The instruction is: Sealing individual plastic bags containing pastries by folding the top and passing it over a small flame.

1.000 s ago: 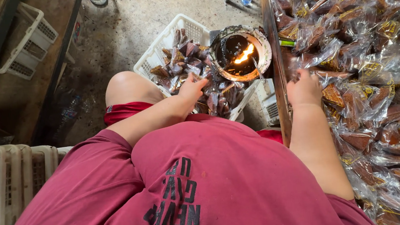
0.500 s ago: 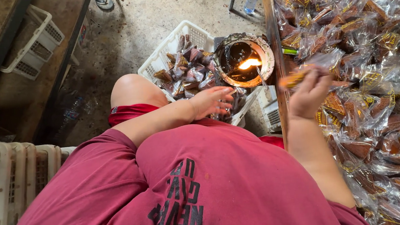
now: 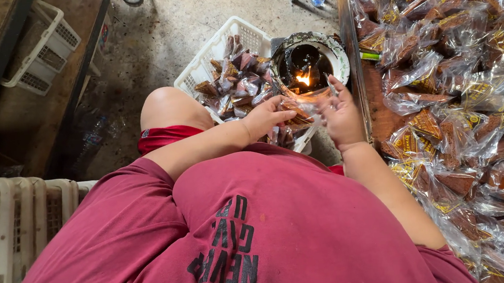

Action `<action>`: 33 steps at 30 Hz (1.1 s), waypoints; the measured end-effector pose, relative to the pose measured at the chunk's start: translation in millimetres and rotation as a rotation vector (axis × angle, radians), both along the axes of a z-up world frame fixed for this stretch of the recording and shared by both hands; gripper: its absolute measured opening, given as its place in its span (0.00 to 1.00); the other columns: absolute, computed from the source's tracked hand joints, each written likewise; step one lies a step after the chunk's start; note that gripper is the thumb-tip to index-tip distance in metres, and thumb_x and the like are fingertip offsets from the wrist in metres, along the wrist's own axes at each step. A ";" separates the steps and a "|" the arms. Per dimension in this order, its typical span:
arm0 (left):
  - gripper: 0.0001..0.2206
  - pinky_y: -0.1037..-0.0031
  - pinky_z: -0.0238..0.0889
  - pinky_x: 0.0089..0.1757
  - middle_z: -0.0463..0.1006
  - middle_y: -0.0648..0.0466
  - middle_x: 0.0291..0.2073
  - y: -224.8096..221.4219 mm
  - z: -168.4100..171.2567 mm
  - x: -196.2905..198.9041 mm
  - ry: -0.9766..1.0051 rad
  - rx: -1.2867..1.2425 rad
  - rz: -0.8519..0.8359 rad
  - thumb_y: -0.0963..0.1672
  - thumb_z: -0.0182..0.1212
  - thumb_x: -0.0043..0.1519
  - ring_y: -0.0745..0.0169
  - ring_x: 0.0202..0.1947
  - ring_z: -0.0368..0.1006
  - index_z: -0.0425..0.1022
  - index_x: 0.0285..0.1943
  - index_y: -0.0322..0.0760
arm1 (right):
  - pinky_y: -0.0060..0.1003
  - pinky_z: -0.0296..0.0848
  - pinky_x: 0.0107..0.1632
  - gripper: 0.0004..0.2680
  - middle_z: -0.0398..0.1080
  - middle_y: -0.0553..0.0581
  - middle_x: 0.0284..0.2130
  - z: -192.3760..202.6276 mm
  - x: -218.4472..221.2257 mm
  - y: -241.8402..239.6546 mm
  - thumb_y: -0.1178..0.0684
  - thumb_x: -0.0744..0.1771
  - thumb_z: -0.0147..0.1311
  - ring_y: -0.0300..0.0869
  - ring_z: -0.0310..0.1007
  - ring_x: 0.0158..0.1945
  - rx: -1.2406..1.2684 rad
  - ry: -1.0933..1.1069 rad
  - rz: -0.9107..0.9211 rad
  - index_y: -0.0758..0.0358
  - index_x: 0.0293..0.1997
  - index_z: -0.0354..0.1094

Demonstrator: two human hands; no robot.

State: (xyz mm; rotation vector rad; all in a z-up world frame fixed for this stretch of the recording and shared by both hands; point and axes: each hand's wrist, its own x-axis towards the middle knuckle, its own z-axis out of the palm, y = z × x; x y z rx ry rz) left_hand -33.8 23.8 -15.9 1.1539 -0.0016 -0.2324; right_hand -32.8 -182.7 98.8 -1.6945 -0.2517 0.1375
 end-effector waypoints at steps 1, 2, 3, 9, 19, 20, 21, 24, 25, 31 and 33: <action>0.17 0.85 0.75 0.24 0.83 0.48 0.40 -0.6 2.9 -0.2 0.002 0.000 -0.004 0.41 0.72 0.59 0.69 0.29 0.80 0.74 0.55 0.39 | 0.15 0.66 0.29 0.21 0.68 0.51 0.27 -13.6 9.1 -4.7 0.56 0.72 0.55 0.29 0.62 0.26 0.000 0.002 -0.004 0.54 0.74 0.50; 0.17 0.82 0.77 0.27 0.84 0.47 0.41 -1.0 5.8 -0.4 -0.003 -0.030 0.003 0.39 0.72 0.59 0.66 0.32 0.81 0.74 0.55 0.36 | 0.18 0.62 0.22 0.14 0.65 0.51 0.20 -27.2 18.3 -9.3 0.58 0.72 0.52 0.31 0.61 0.19 0.005 -0.065 -0.004 0.55 0.67 0.61; 0.17 0.78 0.79 0.29 0.84 0.45 0.42 -1.4 8.9 -0.8 -0.008 -0.060 0.010 0.38 0.72 0.58 0.63 0.35 0.82 0.74 0.56 0.33 | 0.22 0.59 0.16 0.11 0.61 0.51 0.13 -40.6 27.4 -13.8 0.59 0.72 0.49 0.33 0.59 0.11 0.010 -0.132 -0.005 0.55 0.61 0.72; 0.09 0.80 0.74 0.27 0.84 0.53 0.26 13.0 68.6 -19.9 0.030 0.323 0.163 0.47 0.76 0.55 0.74 0.25 0.77 0.84 0.36 0.39 | 0.30 0.69 0.40 0.08 0.72 0.44 0.27 -66.9 44.4 -29.2 0.36 0.63 0.70 0.33 0.70 0.32 -0.495 0.000 0.019 0.40 0.38 0.80; 0.30 0.53 0.72 0.51 0.84 0.49 0.45 0.1 22.6 -3.5 -0.331 0.868 -0.097 0.51 0.77 0.52 0.43 0.52 0.78 0.73 0.65 0.55 | 0.41 0.85 0.35 0.07 0.73 0.59 0.29 -18.9 4.8 1.1 0.53 0.69 0.59 0.49 0.81 0.31 0.135 0.646 0.080 0.64 0.37 0.67; 0.25 0.52 0.71 0.52 0.82 0.44 0.47 -2.7 20.0 -0.3 -0.285 0.914 -0.192 0.54 0.64 0.60 0.39 0.53 0.76 0.71 0.65 0.48 | 0.37 0.83 0.33 0.06 0.69 0.54 0.26 8.5 -6.1 6.7 0.53 0.68 0.59 0.43 0.78 0.29 0.147 0.594 0.003 0.61 0.36 0.67; 0.24 0.52 0.69 0.54 0.81 0.39 0.50 -5.6 17.2 3.0 -0.238 0.958 -0.288 0.57 0.51 0.68 0.34 0.54 0.75 0.70 0.64 0.41 | 0.33 0.81 0.30 0.05 0.64 0.50 0.23 35.8 -16.9 12.2 0.53 0.68 0.58 0.38 0.75 0.27 0.158 0.542 -0.073 0.58 0.34 0.68; 0.22 0.53 0.70 0.51 0.83 0.41 0.43 -9.6 5.0 6.7 -0.185 0.889 -0.260 0.59 0.51 0.67 0.38 0.51 0.77 0.74 0.59 0.46 | 0.29 0.84 0.41 0.11 0.66 0.49 0.28 -24.2 28.1 -8.9 0.48 0.71 0.52 0.39 0.78 0.35 0.494 0.528 -0.305 0.57 0.30 0.63; 0.22 0.53 0.70 0.51 0.83 0.41 0.43 -12.8 6.2 6.7 -0.185 0.886 -0.265 0.59 0.51 0.67 0.38 0.51 0.77 0.74 0.59 0.46 | 0.29 0.84 0.41 0.11 0.66 0.49 0.28 -34.6 34.6 -16.1 0.48 0.71 0.52 0.39 0.78 0.35 0.492 0.529 -0.310 0.57 0.30 0.63; 0.18 0.77 0.62 0.22 0.71 0.51 0.19 -18.0 5.0 22.1 0.399 0.082 -0.090 0.54 0.64 0.62 0.57 0.19 0.71 0.77 0.45 0.38 | 0.22 0.77 0.36 0.05 0.71 0.46 0.32 -61.7 48.5 -24.0 0.46 0.71 0.52 0.35 0.77 0.35 0.342 0.489 -0.273 0.51 0.43 0.67; 0.22 0.77 0.59 0.25 0.74 0.49 0.27 -16.0 17.3 22.7 0.528 0.058 -0.078 0.57 0.62 0.61 0.59 0.24 0.72 0.77 0.48 0.37 | 0.21 0.75 0.35 0.04 0.72 0.45 0.32 -70.9 52.7 -26.2 0.46 0.71 0.52 0.34 0.76 0.35 0.273 0.461 -0.268 0.50 0.44 0.68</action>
